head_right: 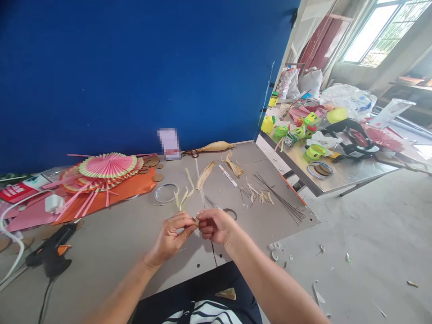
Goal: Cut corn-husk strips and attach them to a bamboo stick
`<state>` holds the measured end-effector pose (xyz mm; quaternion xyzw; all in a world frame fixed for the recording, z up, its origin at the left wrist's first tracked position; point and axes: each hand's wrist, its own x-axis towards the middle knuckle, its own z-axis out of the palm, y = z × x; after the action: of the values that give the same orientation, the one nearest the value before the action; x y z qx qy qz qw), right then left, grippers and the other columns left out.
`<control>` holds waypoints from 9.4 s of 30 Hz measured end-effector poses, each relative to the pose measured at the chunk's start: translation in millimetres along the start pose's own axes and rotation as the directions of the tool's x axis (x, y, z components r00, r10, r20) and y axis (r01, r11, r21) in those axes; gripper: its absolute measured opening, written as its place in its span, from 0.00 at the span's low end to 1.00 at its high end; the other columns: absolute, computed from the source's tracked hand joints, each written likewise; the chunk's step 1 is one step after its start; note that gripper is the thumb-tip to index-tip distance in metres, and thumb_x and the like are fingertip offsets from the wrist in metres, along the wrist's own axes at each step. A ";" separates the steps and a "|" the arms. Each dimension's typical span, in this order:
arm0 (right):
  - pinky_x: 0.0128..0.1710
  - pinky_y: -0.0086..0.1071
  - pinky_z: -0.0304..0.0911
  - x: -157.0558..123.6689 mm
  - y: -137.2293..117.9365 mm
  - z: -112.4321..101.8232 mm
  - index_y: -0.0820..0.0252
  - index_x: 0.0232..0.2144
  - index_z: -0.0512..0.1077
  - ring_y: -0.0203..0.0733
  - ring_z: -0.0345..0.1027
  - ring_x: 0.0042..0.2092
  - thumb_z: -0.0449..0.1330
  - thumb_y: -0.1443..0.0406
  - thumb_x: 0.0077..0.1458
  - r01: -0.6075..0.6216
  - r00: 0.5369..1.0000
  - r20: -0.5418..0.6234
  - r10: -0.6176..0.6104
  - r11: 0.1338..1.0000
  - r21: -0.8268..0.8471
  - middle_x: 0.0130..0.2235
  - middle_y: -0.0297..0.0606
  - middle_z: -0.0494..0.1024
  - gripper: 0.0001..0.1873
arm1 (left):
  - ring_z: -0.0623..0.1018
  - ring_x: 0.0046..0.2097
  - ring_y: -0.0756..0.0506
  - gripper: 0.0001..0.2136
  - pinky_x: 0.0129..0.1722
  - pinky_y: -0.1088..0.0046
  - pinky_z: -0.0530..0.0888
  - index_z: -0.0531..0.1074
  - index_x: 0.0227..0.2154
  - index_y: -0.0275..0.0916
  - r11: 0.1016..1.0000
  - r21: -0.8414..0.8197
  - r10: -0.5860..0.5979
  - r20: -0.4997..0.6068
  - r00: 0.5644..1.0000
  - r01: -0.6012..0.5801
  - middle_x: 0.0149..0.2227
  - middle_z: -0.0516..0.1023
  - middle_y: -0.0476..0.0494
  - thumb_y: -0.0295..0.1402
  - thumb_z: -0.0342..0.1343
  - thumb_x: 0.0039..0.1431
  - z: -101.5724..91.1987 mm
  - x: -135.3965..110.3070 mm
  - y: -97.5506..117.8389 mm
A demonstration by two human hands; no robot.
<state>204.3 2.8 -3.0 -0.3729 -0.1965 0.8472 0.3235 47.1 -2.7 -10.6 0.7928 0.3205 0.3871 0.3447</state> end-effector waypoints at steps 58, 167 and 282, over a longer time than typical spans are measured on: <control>0.21 0.27 0.47 -21.5 -34.1 -28.3 0.59 0.17 0.64 0.31 0.52 0.19 0.54 0.57 0.43 -0.080 0.719 -0.210 -0.663 0.221 -0.972 0.15 0.28 0.61 0.13 | 0.71 0.28 0.49 0.11 0.29 0.75 0.67 0.72 0.25 0.35 0.832 -0.166 -0.553 -0.152 0.820 0.530 0.25 0.73 0.45 0.39 0.53 0.47 -6.8 -10.7 -22.4; 0.24 0.27 0.57 35.6 11.1 31.8 0.57 0.27 0.57 0.33 0.63 0.26 0.60 0.65 0.40 0.581 0.681 -0.082 -0.728 0.605 -0.545 0.27 0.32 0.70 0.13 | 0.57 0.18 0.56 0.11 0.16 0.80 0.53 0.68 0.21 0.35 0.598 -0.619 -0.698 -0.090 0.711 0.509 0.15 0.58 0.55 0.39 0.55 0.44 -16.4 10.5 -11.0; 0.20 0.24 0.45 -0.2 41.9 2.6 0.60 0.17 0.58 0.29 0.45 0.21 0.61 0.58 0.37 0.284 0.797 0.015 -0.604 0.352 -0.892 0.16 0.25 0.55 0.16 | 0.72 0.30 0.51 0.09 0.19 0.83 0.67 0.69 0.22 0.36 0.422 -0.843 -0.771 -0.142 0.621 0.332 0.25 0.70 0.49 0.37 0.58 0.41 -22.7 4.6 13.2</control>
<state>185.6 -27.4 -25.2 -0.5439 -0.6313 0.4362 0.3398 33.6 0.2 12.2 0.2787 0.4620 0.5342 0.6508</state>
